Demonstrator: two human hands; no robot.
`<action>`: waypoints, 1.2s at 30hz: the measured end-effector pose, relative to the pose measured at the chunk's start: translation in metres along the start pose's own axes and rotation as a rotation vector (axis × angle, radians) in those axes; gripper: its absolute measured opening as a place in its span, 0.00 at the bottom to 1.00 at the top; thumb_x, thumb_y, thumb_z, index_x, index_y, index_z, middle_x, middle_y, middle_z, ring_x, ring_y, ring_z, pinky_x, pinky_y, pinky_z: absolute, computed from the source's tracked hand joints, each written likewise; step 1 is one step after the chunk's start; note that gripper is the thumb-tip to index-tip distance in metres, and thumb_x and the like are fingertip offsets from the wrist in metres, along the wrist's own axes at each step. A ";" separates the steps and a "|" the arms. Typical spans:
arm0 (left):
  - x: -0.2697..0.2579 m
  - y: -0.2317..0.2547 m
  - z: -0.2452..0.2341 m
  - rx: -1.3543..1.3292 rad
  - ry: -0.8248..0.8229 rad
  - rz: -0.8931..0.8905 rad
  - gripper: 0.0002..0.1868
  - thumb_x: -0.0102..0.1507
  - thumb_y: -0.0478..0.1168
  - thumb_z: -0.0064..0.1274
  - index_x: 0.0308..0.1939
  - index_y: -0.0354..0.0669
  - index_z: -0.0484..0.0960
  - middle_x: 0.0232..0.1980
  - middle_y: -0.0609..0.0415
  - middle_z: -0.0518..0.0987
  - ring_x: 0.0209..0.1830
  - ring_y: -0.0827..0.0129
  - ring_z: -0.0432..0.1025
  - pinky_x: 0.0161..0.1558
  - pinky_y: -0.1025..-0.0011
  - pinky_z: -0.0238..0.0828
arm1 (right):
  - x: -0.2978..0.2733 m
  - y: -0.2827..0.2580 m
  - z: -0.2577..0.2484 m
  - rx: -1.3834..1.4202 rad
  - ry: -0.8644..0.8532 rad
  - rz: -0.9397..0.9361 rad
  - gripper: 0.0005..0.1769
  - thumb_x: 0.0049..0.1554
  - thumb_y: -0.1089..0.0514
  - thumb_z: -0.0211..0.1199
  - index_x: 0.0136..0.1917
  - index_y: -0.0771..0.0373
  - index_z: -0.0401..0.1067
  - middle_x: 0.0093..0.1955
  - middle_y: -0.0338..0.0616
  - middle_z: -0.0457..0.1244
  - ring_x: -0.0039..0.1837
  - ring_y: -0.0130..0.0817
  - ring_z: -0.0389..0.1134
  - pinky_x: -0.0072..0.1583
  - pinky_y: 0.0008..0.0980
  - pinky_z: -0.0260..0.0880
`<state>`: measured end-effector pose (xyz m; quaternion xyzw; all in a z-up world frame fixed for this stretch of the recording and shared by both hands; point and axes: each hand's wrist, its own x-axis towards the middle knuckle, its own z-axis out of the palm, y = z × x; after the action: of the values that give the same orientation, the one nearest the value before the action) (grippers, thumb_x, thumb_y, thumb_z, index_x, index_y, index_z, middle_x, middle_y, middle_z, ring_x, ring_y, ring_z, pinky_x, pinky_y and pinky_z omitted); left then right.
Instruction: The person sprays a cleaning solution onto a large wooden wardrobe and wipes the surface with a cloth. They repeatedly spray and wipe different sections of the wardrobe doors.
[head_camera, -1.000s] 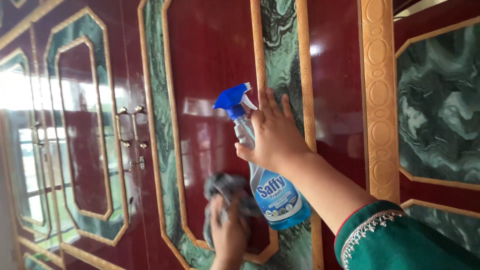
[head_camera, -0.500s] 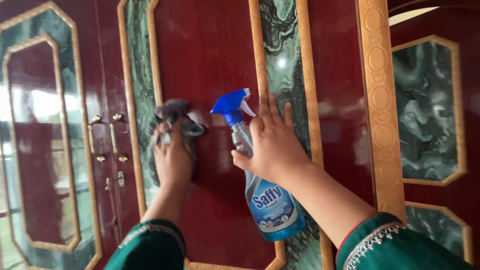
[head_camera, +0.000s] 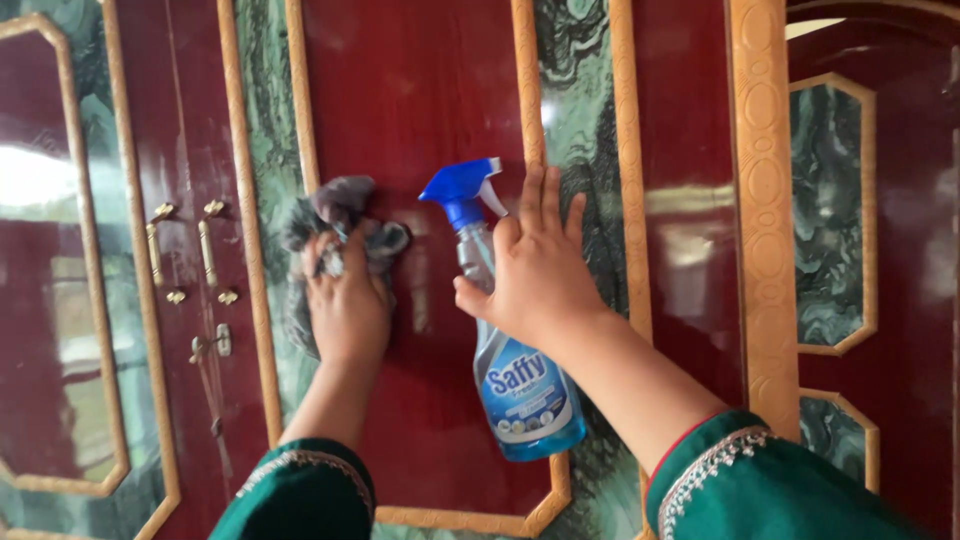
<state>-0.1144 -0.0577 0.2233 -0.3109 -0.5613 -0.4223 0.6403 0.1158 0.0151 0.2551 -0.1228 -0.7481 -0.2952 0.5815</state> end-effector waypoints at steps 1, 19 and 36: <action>-0.015 0.002 -0.009 0.008 -0.006 -0.003 0.27 0.60 0.40 0.46 0.64 0.52 0.73 0.63 0.39 0.70 0.71 0.40 0.56 0.60 0.49 0.64 | 0.000 -0.001 0.000 0.009 -0.005 -0.002 0.47 0.42 0.32 0.64 0.52 0.82 0.65 0.74 0.86 0.41 0.77 0.78 0.39 0.69 0.76 0.40; -0.309 0.120 -0.060 -0.297 -0.283 -0.048 0.33 0.46 0.41 0.48 0.56 0.73 0.80 0.61 0.57 0.70 0.62 0.56 0.64 0.62 0.60 0.61 | -0.034 0.019 -0.031 0.146 -0.166 -0.121 0.47 0.44 0.35 0.60 0.61 0.78 0.65 0.76 0.80 0.37 0.77 0.77 0.34 0.67 0.78 0.40; 0.178 0.225 -0.002 -0.559 -0.061 0.150 0.31 0.61 0.45 0.46 0.70 0.51 0.65 0.67 0.26 0.64 0.64 0.32 0.60 0.59 0.43 0.57 | -0.061 0.115 -0.142 0.122 -0.322 0.136 0.28 0.51 0.34 0.63 0.45 0.61 0.65 0.43 0.49 0.61 0.49 0.51 0.64 0.49 0.50 0.64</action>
<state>0.0887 0.0079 0.4148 -0.5284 -0.4178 -0.5024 0.5420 0.3081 0.0334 0.2536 -0.1836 -0.8379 -0.1859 0.4792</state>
